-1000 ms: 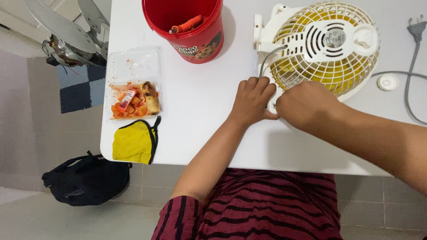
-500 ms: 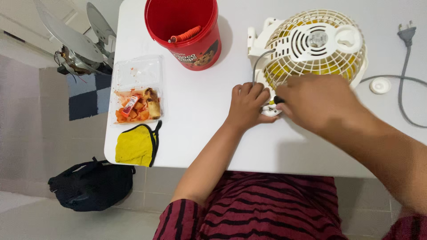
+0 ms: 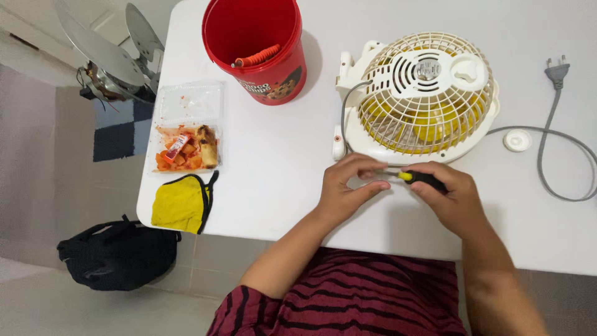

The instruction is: The person reassembles a small electric fan on a white table. They use a screwdriver to tighten screws on the fan's base, then attach the front grille and secure the central hub cap. The fan is turned upright and the power cord is coiled.

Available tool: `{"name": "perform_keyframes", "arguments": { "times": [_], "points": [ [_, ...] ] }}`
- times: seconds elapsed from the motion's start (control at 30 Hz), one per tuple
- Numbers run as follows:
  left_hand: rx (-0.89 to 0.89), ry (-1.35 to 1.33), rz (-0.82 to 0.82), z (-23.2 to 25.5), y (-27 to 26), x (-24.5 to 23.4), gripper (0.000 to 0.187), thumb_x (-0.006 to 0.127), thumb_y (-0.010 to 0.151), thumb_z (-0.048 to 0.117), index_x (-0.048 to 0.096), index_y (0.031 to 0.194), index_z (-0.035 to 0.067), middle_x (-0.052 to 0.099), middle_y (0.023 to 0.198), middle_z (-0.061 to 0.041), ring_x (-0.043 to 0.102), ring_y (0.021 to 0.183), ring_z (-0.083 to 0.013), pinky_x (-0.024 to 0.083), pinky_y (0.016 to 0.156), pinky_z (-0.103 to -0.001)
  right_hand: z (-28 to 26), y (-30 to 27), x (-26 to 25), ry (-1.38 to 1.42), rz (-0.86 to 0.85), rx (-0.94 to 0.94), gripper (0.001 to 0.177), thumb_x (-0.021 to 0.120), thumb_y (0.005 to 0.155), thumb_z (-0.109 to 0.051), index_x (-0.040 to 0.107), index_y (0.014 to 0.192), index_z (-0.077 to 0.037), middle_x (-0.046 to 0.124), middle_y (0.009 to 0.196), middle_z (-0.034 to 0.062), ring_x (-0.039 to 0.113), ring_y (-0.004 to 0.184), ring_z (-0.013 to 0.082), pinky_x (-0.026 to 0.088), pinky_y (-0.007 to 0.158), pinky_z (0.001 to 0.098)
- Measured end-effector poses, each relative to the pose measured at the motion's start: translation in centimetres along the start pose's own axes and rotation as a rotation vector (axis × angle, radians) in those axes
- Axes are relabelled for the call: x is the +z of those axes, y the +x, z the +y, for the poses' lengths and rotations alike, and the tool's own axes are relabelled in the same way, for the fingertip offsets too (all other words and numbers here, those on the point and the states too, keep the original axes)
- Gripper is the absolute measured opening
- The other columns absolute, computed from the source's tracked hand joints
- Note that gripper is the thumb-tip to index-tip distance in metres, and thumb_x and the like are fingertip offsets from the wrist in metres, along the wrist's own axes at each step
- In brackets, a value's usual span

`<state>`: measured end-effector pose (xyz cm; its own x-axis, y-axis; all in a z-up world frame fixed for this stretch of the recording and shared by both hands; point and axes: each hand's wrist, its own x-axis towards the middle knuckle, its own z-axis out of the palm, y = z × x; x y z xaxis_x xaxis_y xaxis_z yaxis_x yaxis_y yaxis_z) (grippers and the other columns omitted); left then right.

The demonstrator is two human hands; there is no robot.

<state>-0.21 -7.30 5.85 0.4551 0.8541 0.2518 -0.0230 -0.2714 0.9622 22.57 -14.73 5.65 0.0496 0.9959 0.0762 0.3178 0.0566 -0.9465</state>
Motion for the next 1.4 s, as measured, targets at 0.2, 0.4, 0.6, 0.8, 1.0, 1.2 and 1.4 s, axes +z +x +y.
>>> {"name": "perform_keyframes", "arguments": {
  "times": [0.2,0.4,0.6,0.8,1.0,1.2,1.4],
  "points": [
    [0.020,-0.129,0.035,0.0,-1.1,1.7,0.017,0.078,0.093,0.008,0.078,0.110,0.007,0.074,0.105,-0.008,0.071,0.095,-0.0135,0.057,0.087,-0.027,2.5,-0.9,0.9,-0.008,0.030,-0.174,0.028,0.071,0.095,-0.020,0.070,0.118,-0.006,0.073,0.102,0.0059,0.067,0.087,0.0123,0.053,0.079,0.0259],
    [0.038,-0.095,0.126,-0.2,-0.9,2.3,0.015,0.079,0.092,0.003,0.078,0.106,0.007,0.076,0.100,-0.007,0.071,0.092,-0.0134,0.056,0.082,-0.026,4.2,-1.5,2.9,-0.121,0.225,-0.237,0.030,0.075,0.093,-0.027,0.072,0.116,-0.008,0.069,0.089,0.0049,0.061,0.075,0.0121,0.048,0.069,0.0257],
    [-0.016,-0.264,0.118,-1.6,-0.6,2.4,0.009,0.078,0.091,0.000,0.077,0.099,0.003,0.074,0.099,-0.007,0.067,0.092,-0.0123,0.054,0.082,-0.025,3.7,-1.6,2.8,-0.158,0.283,-0.337,0.032,0.077,0.092,-0.027,0.071,0.117,-0.008,0.069,0.087,0.0045,0.061,0.069,0.0106,0.047,0.063,0.0236],
    [-0.074,-0.302,0.199,-3.9,-0.8,2.7,0.007,0.078,0.090,-0.003,0.075,0.096,0.001,0.070,0.096,-0.006,0.064,0.088,-0.0108,0.051,0.080,-0.024,2.2,-1.2,3.2,-0.260,0.372,-0.455,0.034,0.084,0.086,-0.013,0.069,0.115,-0.007,0.070,0.097,0.0071,0.070,0.083,0.0164,0.056,0.072,0.0280],
    [-0.278,-0.531,0.187,-6.3,-0.8,3.2,0.002,0.074,0.094,0.002,0.073,0.094,0.000,0.072,0.093,-0.006,0.063,0.080,-0.0107,0.053,0.074,-0.026,2.6,-1.2,3.1,-0.424,0.549,-0.574,0.028,0.085,0.082,0.002,0.071,0.101,-0.013,0.065,0.101,0.0052,0.063,0.085,0.0206,0.052,0.073,0.0311],
    [-0.259,-0.539,0.151,-6.7,-0.8,3.2,0.005,0.074,0.095,0.004,0.071,0.092,0.001,0.072,0.090,-0.007,0.064,0.077,-0.0114,0.054,0.072,-0.028,3.9,-1.7,2.8,-0.453,0.583,-0.613,0.029,0.085,0.079,0.003,0.070,0.095,-0.016,0.065,0.102,0.0030,0.060,0.090,0.0206,0.051,0.077,0.0327],
    [-0.376,-0.581,0.155,-6.5,-0.8,3.5,0.007,0.073,0.096,0.005,0.072,0.091,0.000,0.070,0.086,-0.007,0.064,0.075,-0.0120,0.056,0.070,-0.029,4.1,-1.8,2.6,-0.495,0.605,-0.668,0.028,0.085,0.077,0.001,0.070,0.092,-0.017,0.065,0.102,0.0020,0.057,0.089,0.0219,0.048,0.077,0.0347]
  ]
}}
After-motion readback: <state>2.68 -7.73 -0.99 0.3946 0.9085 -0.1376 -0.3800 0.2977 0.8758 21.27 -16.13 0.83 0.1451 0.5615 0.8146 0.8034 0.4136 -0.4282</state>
